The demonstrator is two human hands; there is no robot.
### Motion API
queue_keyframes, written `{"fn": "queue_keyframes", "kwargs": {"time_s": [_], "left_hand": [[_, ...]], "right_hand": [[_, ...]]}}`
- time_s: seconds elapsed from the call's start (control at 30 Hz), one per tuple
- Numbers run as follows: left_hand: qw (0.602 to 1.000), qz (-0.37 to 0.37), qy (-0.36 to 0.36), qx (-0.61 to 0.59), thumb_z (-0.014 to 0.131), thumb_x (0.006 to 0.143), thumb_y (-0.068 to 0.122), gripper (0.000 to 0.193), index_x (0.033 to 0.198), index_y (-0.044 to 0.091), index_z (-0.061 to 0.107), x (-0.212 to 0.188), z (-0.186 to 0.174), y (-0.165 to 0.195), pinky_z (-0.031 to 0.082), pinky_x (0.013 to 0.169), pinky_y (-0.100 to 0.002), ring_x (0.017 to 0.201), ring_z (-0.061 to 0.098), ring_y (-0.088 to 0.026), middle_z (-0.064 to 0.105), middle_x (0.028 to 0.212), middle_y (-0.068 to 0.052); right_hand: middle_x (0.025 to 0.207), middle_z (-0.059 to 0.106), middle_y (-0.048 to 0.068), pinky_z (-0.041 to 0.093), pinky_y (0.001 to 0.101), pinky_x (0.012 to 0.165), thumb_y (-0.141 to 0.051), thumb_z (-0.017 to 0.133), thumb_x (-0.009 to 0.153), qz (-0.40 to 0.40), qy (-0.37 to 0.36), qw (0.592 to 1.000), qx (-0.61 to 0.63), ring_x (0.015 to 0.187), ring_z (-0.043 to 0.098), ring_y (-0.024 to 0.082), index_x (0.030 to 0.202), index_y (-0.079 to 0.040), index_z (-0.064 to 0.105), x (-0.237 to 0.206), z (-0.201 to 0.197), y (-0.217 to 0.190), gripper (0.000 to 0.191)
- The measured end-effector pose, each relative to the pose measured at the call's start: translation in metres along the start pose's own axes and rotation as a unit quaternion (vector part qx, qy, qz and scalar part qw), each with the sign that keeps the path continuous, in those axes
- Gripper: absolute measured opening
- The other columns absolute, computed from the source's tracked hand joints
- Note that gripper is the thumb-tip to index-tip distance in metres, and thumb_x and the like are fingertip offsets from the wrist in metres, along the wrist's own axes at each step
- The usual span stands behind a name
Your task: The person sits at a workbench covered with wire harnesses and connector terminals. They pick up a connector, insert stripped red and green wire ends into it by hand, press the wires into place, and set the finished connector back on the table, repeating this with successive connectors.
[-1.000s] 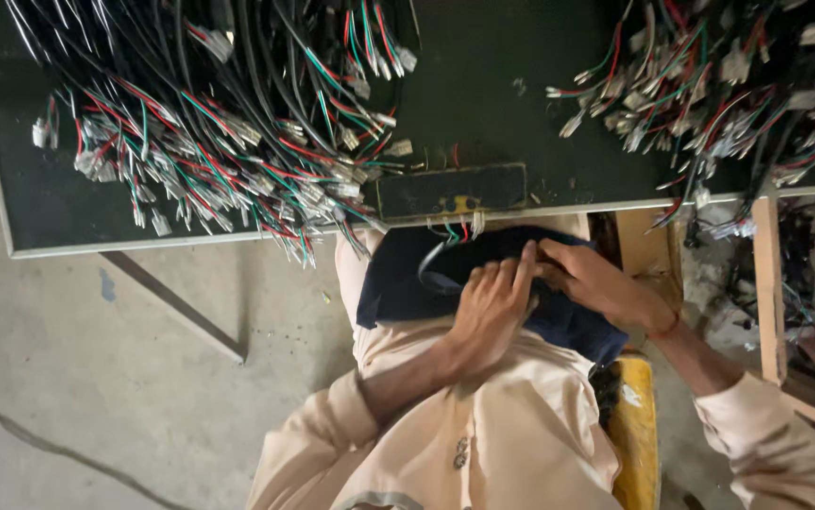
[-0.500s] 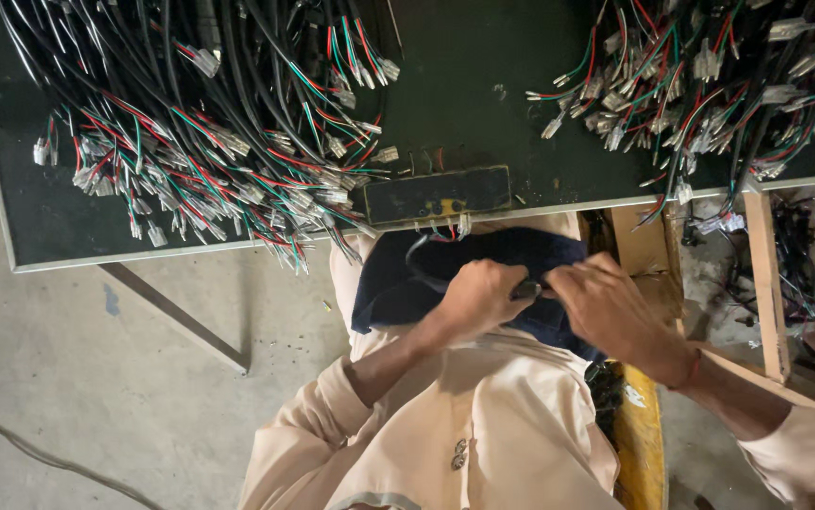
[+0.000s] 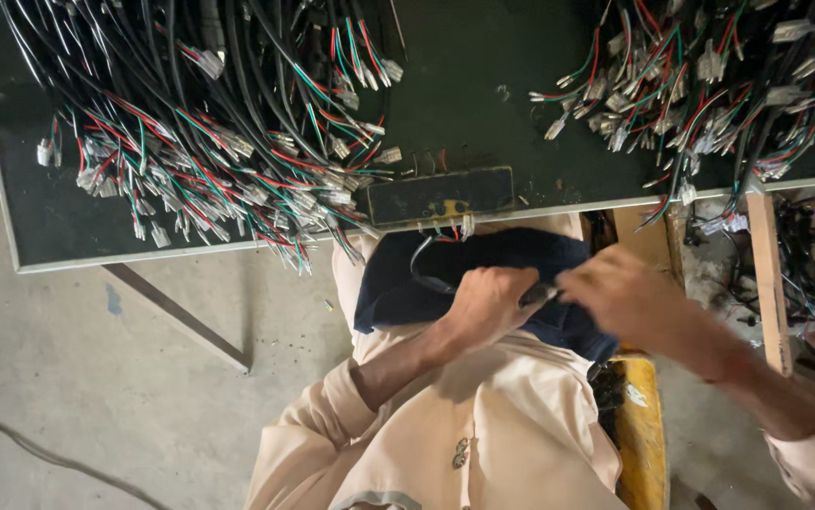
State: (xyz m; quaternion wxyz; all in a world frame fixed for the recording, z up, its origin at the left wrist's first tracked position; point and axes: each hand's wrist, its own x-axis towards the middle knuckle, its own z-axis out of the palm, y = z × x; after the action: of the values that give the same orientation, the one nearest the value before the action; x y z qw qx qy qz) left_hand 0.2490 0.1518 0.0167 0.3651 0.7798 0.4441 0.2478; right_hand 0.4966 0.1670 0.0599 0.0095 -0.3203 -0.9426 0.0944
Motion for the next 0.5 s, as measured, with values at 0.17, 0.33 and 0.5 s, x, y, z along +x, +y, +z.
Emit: {"fn": "queue_keyframes", "kwargs": {"time_s": [0.17,0.33,0.5], "left_hand": [[0.992,-0.028,0.078,-0.097,0.08,0.09,0.027,0.033,0.075,0.005,0.062,0.001,-0.01,-0.008,0.047,0.056,-0.043,0.061,0.06,-0.037,0.059,0.066,-0.016],[0.981,-0.067,0.042,-0.176,0.08,0.089,0.018,0.023,0.081,0.003,0.065,-0.005,-0.006,-0.009,0.047,0.056,-0.04,0.056,0.058,-0.031,0.058,0.066,-0.016],[0.974,-0.012,0.085,-0.208,0.081,0.081,0.011,0.022,0.099,0.002,0.071,-0.01,-0.014,-0.009,0.052,0.061,-0.036,0.067,0.068,-0.027,0.067,0.08,-0.015]], "right_hand": [[0.111,0.068,0.011,0.049,0.0353,0.084,-0.016,0.053,0.1,0.303,0.27,0.9,0.16,0.099,0.064,0.022,0.126,-0.002,0.055,-0.007,-0.107,0.001,0.03],[0.119,0.069,0.017,0.053,0.0421,0.098,-0.01,0.054,0.117,0.347,0.273,0.888,0.129,0.103,0.066,0.028,0.13,-0.002,0.06,0.031,-0.063,-0.05,0.017],[0.123,0.071,0.013,0.055,0.0388,0.101,0.005,0.055,0.103,0.209,0.218,0.867,0.397,0.12,0.069,0.027,0.133,0.0,0.052,0.043,-0.006,-0.073,0.031]]}}
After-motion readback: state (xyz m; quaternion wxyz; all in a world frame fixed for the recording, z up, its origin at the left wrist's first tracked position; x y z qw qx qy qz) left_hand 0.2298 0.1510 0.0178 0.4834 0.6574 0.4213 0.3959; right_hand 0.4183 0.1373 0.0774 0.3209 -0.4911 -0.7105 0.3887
